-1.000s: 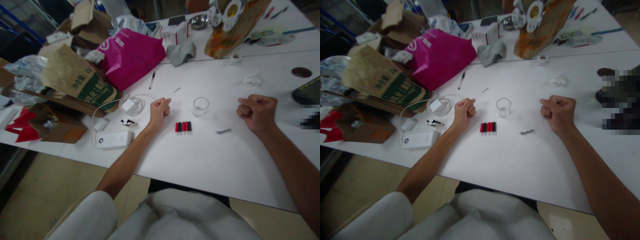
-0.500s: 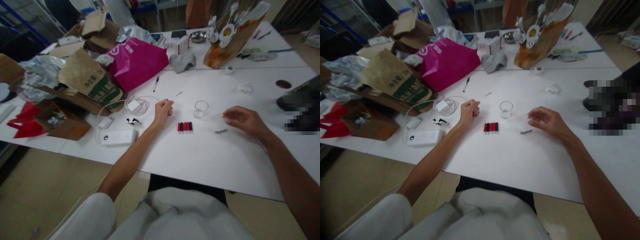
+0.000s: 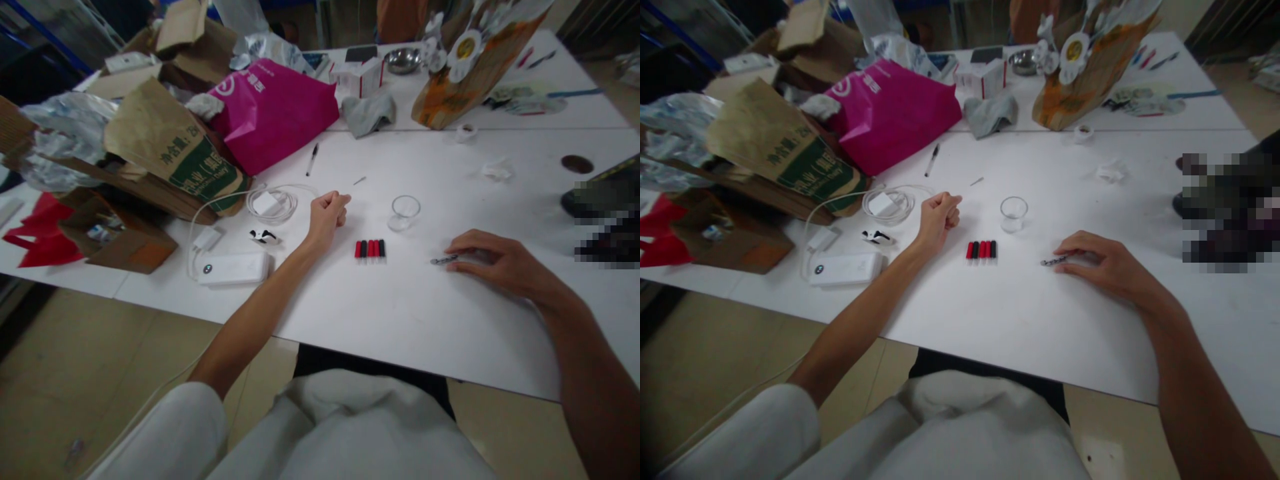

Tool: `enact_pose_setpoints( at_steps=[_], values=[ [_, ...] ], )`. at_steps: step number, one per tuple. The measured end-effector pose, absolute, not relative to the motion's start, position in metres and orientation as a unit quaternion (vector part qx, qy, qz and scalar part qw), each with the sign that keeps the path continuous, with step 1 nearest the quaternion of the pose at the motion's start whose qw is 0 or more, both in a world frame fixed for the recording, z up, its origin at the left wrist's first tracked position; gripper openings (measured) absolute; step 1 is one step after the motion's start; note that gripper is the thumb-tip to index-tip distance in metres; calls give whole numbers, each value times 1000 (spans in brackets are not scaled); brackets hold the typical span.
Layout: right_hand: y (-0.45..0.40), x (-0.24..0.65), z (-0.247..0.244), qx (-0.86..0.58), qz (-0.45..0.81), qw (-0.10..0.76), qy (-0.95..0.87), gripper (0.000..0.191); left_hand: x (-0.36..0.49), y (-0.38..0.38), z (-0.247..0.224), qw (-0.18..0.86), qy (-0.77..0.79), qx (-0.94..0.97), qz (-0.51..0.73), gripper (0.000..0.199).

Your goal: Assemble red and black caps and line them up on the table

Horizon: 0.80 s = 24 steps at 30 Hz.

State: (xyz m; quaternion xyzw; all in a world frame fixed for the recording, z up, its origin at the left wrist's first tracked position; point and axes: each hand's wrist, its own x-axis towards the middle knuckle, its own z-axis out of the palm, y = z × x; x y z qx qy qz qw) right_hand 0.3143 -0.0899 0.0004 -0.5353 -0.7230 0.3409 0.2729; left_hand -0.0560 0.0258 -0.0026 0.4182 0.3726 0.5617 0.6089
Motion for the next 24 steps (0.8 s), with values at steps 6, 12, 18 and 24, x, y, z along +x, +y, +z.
enact_pose_setpoints(
  at_steps=[6,12,18,24],
  values=[
    [-91,314,2,-526,342,271,-730,27,-55,27,-3,605,381,425,556,66],
    [-92,312,2,-522,352,277,-726,26,-54,25,1,601,410,419,544,67],
    [-95,308,7,-518,348,273,-732,23,-54,25,0,603,400,418,549,67],
    [-94,310,7,-514,346,267,-738,26,-54,25,0,605,399,416,549,70]
  ],
)
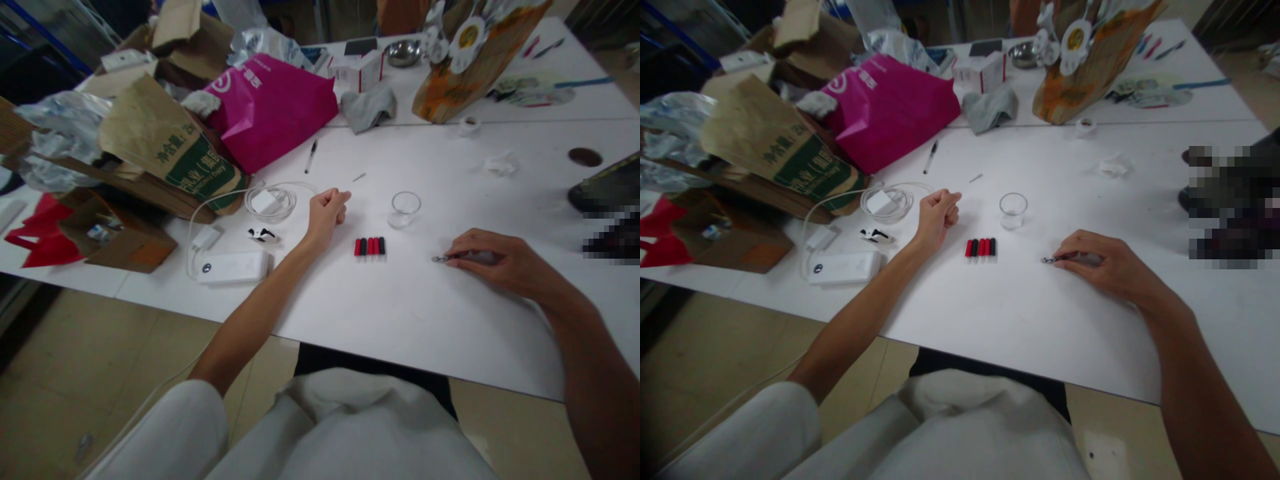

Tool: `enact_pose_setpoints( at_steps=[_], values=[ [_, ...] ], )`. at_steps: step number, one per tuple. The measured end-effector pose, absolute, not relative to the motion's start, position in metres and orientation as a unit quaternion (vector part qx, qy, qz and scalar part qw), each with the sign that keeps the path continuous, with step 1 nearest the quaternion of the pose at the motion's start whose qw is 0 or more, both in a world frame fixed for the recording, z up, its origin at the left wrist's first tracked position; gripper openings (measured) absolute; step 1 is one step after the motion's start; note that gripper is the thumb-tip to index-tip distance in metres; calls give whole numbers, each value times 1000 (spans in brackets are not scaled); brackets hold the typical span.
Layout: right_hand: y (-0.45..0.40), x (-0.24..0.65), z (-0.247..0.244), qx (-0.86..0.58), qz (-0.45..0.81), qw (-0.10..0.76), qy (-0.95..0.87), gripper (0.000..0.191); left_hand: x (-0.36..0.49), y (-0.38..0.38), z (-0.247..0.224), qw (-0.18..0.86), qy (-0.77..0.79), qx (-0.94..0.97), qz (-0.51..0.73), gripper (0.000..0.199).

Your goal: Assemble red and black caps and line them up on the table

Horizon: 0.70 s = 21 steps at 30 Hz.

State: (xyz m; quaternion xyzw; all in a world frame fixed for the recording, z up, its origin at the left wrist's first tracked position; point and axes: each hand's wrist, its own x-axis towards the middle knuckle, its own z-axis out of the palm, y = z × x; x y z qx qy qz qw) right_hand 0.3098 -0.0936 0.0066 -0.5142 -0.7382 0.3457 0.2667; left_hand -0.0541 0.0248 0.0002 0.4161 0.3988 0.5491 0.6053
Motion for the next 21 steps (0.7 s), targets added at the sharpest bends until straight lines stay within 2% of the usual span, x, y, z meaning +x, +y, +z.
enact_pose_setpoints(
  at_steps=[11,21],
  values=[
    [-93,311,7,-512,348,265,-739,21,-54,24,1,601,406,417,548,69],
    [-95,310,10,-518,354,266,-732,26,-54,24,-1,604,393,420,552,66]
  ],
)
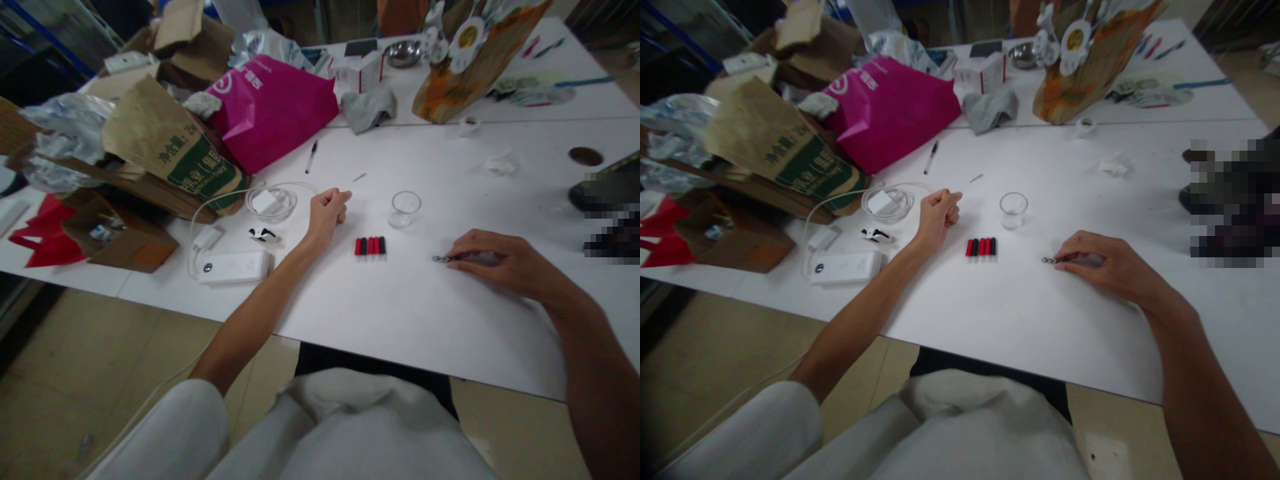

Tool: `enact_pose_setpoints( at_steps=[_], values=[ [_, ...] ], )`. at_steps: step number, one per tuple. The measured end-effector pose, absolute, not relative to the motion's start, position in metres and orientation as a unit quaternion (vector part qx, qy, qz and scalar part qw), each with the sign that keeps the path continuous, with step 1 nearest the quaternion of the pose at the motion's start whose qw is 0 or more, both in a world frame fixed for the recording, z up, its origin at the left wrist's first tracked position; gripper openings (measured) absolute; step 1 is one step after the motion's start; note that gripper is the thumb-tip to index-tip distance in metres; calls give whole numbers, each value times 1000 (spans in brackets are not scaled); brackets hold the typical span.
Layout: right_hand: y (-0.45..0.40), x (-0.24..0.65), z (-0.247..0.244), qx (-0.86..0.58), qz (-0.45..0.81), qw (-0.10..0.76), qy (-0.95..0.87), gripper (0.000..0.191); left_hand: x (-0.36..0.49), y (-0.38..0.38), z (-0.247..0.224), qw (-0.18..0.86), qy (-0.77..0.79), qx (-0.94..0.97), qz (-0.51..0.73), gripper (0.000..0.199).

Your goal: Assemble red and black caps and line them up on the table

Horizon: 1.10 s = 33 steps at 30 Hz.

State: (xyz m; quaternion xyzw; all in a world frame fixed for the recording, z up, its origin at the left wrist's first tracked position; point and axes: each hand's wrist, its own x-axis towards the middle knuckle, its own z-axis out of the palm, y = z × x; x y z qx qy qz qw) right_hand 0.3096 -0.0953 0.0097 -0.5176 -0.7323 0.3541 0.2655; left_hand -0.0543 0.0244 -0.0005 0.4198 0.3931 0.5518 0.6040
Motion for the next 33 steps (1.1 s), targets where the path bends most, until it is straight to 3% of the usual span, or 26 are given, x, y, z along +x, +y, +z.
enact_pose_setpoints(
  at_steps=[33],
  values=[
    [-95,315,9,-535,334,238,-739,34,-55,24,0,599,398,427,548,68]
  ],
)
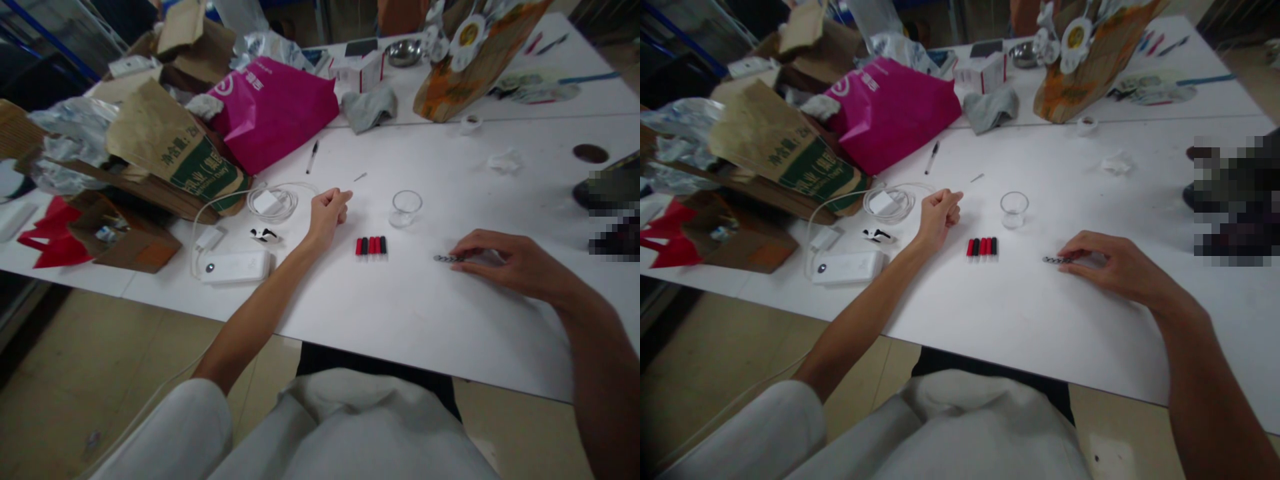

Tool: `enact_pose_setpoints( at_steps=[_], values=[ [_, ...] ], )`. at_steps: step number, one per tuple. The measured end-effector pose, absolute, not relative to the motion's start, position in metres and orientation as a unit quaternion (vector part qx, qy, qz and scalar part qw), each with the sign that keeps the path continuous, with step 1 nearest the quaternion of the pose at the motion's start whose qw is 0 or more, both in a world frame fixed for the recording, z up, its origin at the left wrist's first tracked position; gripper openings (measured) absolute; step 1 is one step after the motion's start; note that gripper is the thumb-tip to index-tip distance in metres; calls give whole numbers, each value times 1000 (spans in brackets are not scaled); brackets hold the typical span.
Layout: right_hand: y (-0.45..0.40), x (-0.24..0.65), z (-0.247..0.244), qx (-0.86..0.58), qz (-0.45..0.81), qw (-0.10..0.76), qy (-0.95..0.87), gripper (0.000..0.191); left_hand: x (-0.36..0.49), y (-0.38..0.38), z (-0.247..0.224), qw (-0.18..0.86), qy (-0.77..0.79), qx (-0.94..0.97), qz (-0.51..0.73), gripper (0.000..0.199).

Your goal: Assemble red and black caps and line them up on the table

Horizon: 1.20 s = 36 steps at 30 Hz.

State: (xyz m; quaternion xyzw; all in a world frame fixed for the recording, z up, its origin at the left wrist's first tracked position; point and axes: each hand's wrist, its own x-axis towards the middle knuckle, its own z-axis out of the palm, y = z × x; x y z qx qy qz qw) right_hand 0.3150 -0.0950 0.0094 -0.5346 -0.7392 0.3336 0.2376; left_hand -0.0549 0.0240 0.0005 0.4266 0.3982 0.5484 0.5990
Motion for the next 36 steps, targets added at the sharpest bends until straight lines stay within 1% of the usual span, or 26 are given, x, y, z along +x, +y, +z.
enact_pose_setpoints(
  at_steps=[6,11,16,23,29,36],
  values=[
    [-95,326,6,-550,318,227,-738,34,-54,23,3,603,414,410,545,71],
    [-94,330,3,-554,322,217,-736,31,-54,23,1,606,396,414,551,68],
    [-95,328,3,-549,324,232,-735,31,-55,25,-2,609,384,419,553,68],
    [-95,325,4,-533,340,243,-735,24,-56,25,-3,601,387,432,549,67],
    [-96,325,2,-530,348,255,-730,25,-55,24,-1,602,388,430,549,66],
    [-95,327,0,-528,344,254,-734,31,-56,24,-2,606,377,430,553,70]
  ],
)
